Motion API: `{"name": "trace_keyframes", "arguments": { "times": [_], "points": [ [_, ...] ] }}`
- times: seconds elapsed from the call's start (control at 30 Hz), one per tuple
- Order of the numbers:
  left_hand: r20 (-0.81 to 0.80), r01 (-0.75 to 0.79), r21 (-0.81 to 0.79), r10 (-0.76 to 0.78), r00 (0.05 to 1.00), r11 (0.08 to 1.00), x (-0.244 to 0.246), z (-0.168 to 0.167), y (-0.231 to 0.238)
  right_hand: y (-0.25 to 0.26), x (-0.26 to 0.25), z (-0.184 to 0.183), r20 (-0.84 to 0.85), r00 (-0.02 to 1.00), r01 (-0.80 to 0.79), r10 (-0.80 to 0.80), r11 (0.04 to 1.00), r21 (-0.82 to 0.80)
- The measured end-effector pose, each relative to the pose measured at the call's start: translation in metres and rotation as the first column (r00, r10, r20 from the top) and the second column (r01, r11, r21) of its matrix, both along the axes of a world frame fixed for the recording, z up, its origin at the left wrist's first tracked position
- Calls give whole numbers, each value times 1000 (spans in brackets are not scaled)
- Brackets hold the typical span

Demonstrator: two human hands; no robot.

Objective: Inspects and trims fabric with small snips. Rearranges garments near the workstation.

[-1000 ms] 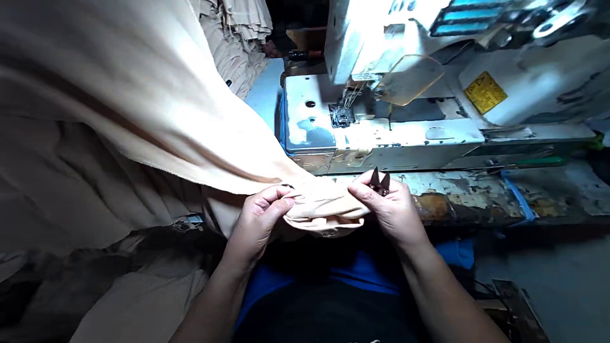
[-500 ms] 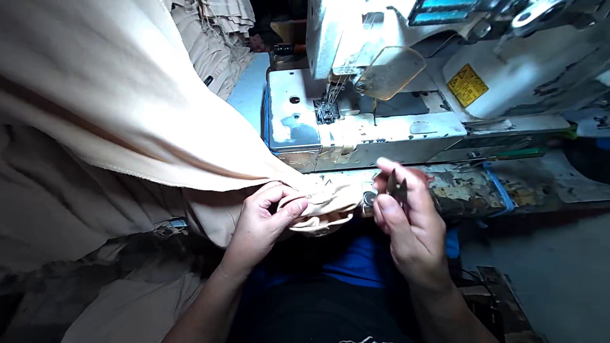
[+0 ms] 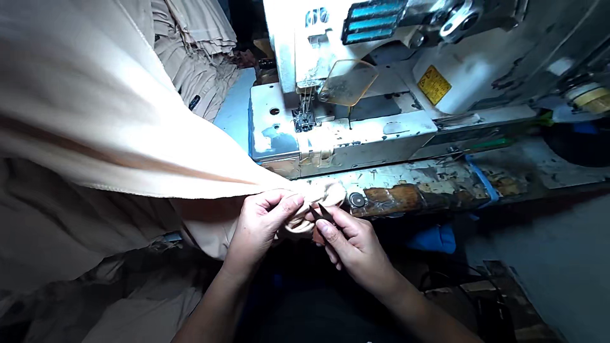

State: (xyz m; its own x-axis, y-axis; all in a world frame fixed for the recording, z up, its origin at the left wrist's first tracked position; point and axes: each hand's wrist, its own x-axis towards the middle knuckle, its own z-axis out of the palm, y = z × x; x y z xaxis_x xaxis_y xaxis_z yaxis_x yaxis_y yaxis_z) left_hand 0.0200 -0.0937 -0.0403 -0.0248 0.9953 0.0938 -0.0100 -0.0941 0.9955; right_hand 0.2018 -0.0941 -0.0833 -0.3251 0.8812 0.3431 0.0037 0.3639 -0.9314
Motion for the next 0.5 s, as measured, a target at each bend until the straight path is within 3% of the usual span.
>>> {"name": "trace_keyframes", "arguments": {
  "times": [0.5],
  "points": [
    [50,-6,-17,6,999,1000,-4,-5,1,0,-6,-1,17,1000,14,-13,1000,-19]
  ]
}}
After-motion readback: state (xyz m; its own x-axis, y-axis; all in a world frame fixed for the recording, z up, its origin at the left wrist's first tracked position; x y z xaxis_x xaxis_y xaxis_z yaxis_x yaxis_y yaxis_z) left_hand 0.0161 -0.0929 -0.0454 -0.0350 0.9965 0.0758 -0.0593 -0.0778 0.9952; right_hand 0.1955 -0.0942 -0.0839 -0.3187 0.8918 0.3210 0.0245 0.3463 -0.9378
